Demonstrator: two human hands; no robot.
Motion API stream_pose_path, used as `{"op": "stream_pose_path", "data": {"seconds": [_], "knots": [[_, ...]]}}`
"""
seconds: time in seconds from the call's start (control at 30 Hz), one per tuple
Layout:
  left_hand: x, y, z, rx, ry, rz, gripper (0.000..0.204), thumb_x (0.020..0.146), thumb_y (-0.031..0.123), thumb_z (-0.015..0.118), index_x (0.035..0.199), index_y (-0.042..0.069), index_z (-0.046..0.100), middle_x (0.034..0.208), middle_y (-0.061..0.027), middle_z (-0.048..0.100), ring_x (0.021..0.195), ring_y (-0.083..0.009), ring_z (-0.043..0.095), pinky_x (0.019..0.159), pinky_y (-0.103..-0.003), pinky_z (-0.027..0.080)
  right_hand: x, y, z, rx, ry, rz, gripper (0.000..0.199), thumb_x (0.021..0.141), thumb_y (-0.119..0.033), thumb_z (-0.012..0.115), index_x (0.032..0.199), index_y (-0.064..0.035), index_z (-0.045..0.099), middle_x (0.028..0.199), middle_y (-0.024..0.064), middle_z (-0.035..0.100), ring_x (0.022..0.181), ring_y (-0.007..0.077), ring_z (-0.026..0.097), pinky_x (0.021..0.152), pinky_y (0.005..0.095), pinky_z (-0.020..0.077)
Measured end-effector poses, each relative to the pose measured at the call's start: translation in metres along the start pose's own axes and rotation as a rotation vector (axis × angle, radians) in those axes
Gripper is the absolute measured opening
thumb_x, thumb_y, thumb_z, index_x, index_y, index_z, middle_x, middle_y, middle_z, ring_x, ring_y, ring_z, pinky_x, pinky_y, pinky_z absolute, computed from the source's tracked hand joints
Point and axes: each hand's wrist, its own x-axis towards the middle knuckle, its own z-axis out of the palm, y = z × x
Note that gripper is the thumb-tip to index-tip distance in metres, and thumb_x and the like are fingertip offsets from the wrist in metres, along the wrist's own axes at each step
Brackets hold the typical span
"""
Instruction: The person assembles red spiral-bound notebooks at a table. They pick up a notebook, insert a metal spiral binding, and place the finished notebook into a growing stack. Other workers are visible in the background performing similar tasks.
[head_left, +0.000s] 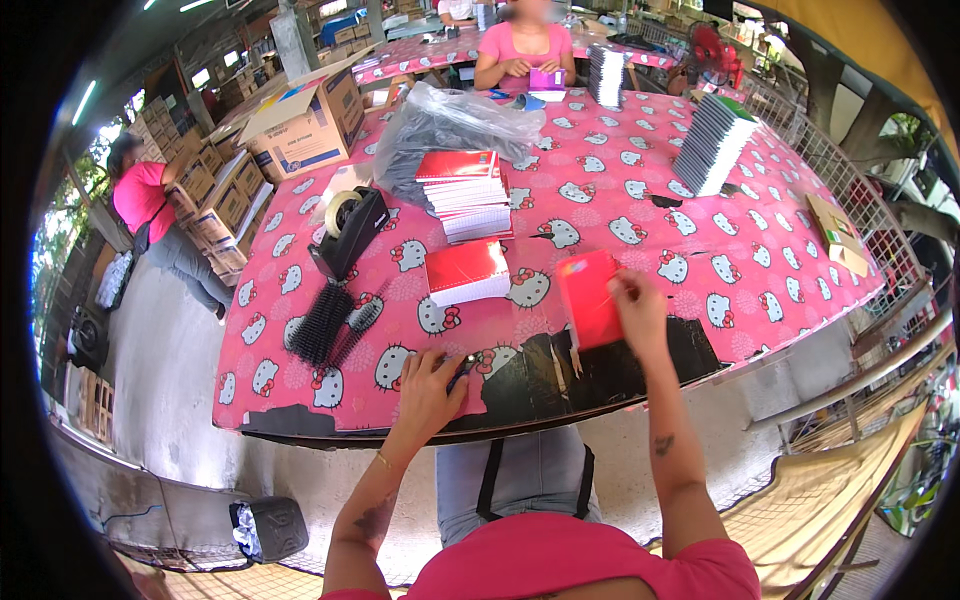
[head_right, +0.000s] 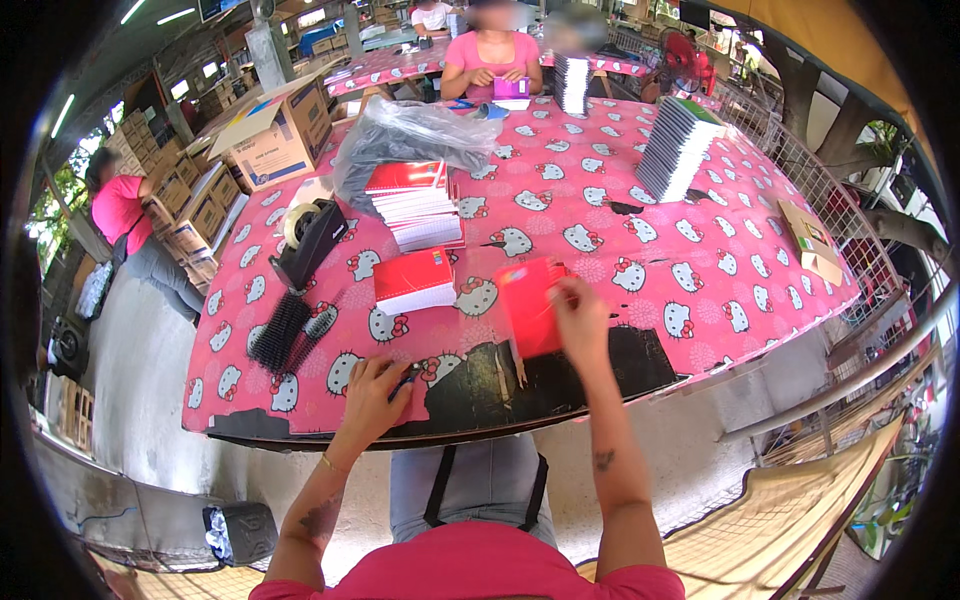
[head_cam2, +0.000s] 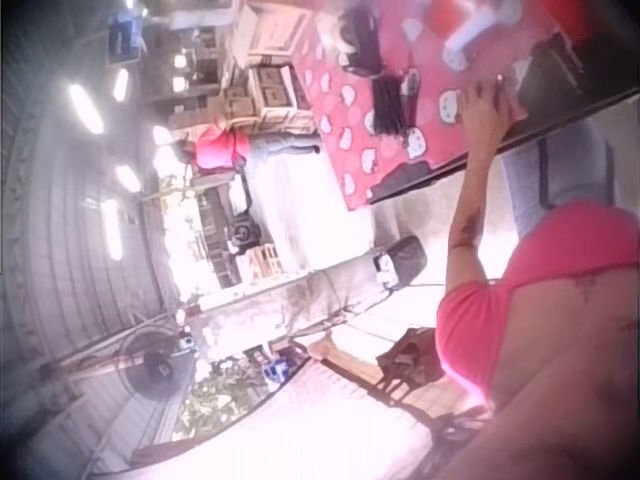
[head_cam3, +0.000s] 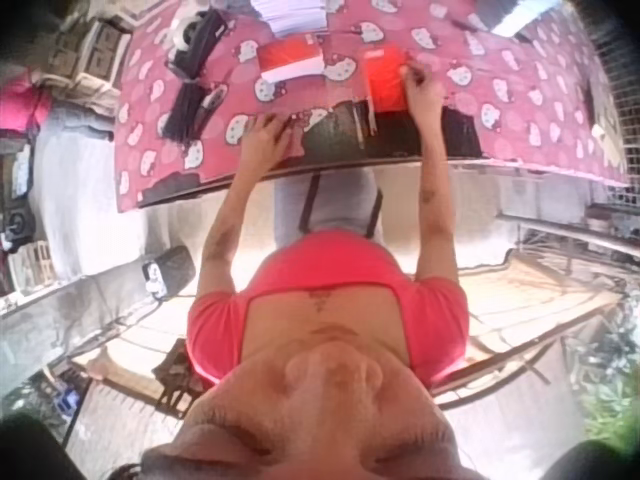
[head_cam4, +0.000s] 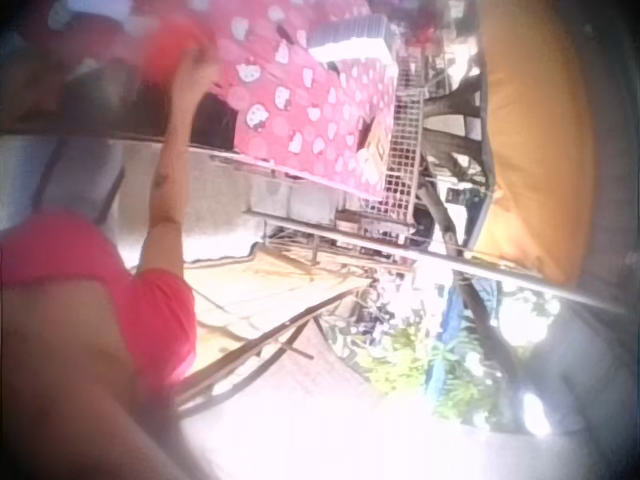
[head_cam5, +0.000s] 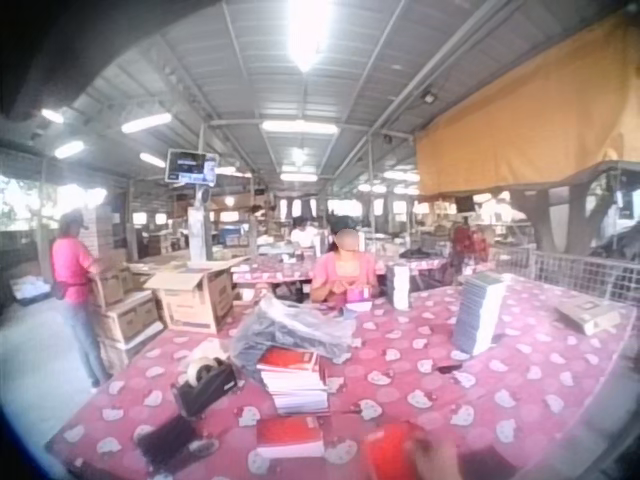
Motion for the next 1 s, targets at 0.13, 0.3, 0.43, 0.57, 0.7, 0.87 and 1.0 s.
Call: {"op": "stream_pose_path", "data": {"seconds": [0.13,0.3,0.43,0.57,0.7,0.87,1.0], "knots": [[0.06,-0.013,0.033,-0.095,0.225,0.142,0.032,0.085,0.015,0.071,0.115,0.005,0.07,0.12,-0.0181,0.064,0.116,-0.0394,0.059,0.099,-0.049,0.046,0.03,0.106,-0.01,-0.278,0.071,0.16,0.032,0.088,-0.028,0.072,0.101,0.0009,0.071,0.084,0.0181,0.073,0.077,0.0304,0.072,0.07,0.0384,0.0547],[0.099,-0.053,0.034,0.154,0.237,0.259,0.036,0.079,0.003,0.07,0.115,0.001,0.068,0.122,-0.0184,0.065,0.118,-0.0358,0.06,0.098,-0.045,0.05,0.063,0.059,-0.031,-0.173,0.05,0.023,0.03,0.087,-0.026,0.071,0.103,-0.0001,0.071,0.085,0.017,0.071,0.079,0.0292,0.071,0.072,0.0399,0.0544],[0.1,-0.051,0.026,0.076,0.126,0.29,0.037,0.077,0.0,0.067,0.114,0.001,0.067,0.117,-0.0167,0.067,0.111,-0.0337,0.063,0.093,-0.041,0.052,0.081,-0.022,-0.069,-0.429,0.012,-0.341,0.023,0.084,-0.018,0.07,0.1,-0.0026,0.07,0.096,0.0147,0.068,0.092,0.0274,0.068,0.082,0.0422,0.0529],[0.107,-0.033,0.0,0.029,0.244,0.244,0.031,0.078,-0.002,0.064,0.109,0.001,0.068,0.105,-0.0151,0.066,0.096,-0.0337,0.063,0.081,-0.044,0.052,0.063,-0.046,-0.034,-1.089,-0.181,-0.944,0.014,0.082,-0.011,0.066,0.095,-0.006,0.068,0.119,0.0141,0.06,0.113,0.0313,0.061,0.093,0.0457,0.0498],[0.092,0.014,-0.019,-0.051,0.298,0.278,0.029,0.078,-0.003,0.063,0.106,0.0,0.067,0.096,-0.014,0.063,0.087,-0.0337,0.06,0.076,-0.044,0.051,0.035,0.039,0.012,-0.744,-0.648,-0.616,0.032,0.083,-0.008,0.066,0.114,-0.0114,0.066,0.137,0.0147,0.051,0.123,0.0341,0.055,0.101,0.0466,0.0467],[0.058,0.04,0.004,-0.224,0.197,0.269,0.025,0.083,-0.001,0.064,0.108,0.001,0.066,0.093,-0.0169,0.064,0.085,-0.036,0.062,0.073,-0.044,0.051,-0.024,-0.021,0.021,0.445,-0.606,-0.195,0.042,0.086,-0.007,0.073,0.126,-0.009,0.061,0.13,0.013,0.057,0.117,0.0234,0.059,0.095,0.0375,0.0484],[0.06,0.028,0.014,-0.426,0.166,0.256,0.026,0.083,0.007,0.068,0.109,0.001,0.067,0.095,-0.0163,0.064,0.084,-0.0355,0.063,0.074,-0.045,0.052,-0.08,0.015,0.03,0.384,-0.466,0.011,0.027,0.085,-0.003,0.076,0.11,-0.002,0.066,0.102,0.0063,0.067,0.092,0.0124,0.062,0.082,0.0291,0.0499]]}}
